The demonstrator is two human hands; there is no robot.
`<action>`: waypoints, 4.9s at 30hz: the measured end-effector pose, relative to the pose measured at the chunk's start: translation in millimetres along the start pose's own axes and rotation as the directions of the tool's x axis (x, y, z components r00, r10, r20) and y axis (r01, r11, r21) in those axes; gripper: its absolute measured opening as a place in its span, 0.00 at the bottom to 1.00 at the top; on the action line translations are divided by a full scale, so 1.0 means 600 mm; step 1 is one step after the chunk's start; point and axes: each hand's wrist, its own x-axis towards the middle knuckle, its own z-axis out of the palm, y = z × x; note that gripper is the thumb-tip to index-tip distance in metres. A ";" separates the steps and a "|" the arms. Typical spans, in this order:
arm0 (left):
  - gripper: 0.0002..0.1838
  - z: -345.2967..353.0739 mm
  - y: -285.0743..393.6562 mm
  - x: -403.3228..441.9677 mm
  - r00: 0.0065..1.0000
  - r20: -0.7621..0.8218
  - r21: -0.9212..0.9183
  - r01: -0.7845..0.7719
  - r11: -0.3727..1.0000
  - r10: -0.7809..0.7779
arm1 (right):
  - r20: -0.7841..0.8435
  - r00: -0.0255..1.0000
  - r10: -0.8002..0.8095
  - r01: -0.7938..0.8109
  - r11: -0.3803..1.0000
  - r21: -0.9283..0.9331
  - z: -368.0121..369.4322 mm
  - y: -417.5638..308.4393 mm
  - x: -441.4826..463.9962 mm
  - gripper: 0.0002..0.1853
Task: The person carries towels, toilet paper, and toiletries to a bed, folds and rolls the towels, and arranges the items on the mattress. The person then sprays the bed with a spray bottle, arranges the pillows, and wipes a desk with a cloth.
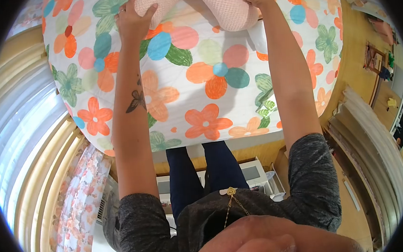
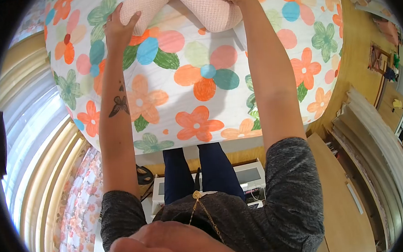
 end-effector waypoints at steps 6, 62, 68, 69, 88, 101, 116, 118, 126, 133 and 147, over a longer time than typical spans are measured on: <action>0.42 -0.002 0.003 -0.005 0.999 0.016 0.084 -0.036 0.996 0.035 | 0.047 0.997 -0.058 0.056 0.998 0.043 0.006 0.020 -0.009 0.53; 0.14 -0.027 0.075 -0.156 0.875 0.179 -0.139 -0.429 0.892 0.449 | -0.276 0.950 -0.148 0.282 0.790 0.545 0.053 -0.028 -0.167 0.24; 0.18 -0.103 0.144 -0.094 0.935 0.063 -0.258 -0.322 0.911 0.348 | -0.233 0.937 -0.262 0.349 0.749 0.563 0.055 -0.075 -0.145 0.29; 0.21 -0.117 0.170 -0.077 0.944 0.023 -0.506 -0.272 0.818 0.328 | -0.184 0.943 -0.278 0.333 0.790 0.515 0.055 -0.084 -0.141 0.30; 0.29 -0.302 0.203 0.051 0.827 0.559 0.179 -0.191 0.965 0.059 | -0.614 0.673 -0.411 0.326 0.911 -0.253 0.127 -0.085 -0.152 0.36; 0.22 -0.277 0.298 0.058 0.777 0.374 0.190 -0.599 0.778 0.507 | -0.399 0.731 -0.554 0.440 0.829 -0.345 0.129 -0.116 -0.100 0.23; 0.17 -0.271 0.303 0.031 0.611 0.211 0.202 -0.791 0.577 0.763 | -0.557 0.659 -0.505 0.448 0.859 -0.249 0.147 -0.093 -0.131 0.16; 0.17 -0.259 0.294 0.037 0.663 0.256 0.209 -0.748 0.630 0.703 | -0.583 0.677 -0.449 0.362 0.893 -0.268 0.162 -0.067 -0.134 0.16; 0.19 -0.240 0.243 0.038 0.606 0.324 0.254 -0.796 0.550 0.727 | -0.535 0.753 -0.383 0.172 0.899 -0.402 0.267 0.042 -0.149 0.19; 0.21 -0.173 0.209 0.057 0.681 0.502 0.392 -0.729 0.561 0.534 | -0.589 0.725 -0.358 0.179 0.923 -0.341 0.276 0.056 -0.156 0.18; 0.18 -0.055 0.149 0.129 0.788 0.283 -0.117 -0.537 0.835 0.546 | -0.720 0.569 -0.398 0.278 0.917 -0.288 0.238 0.005 -0.138 0.20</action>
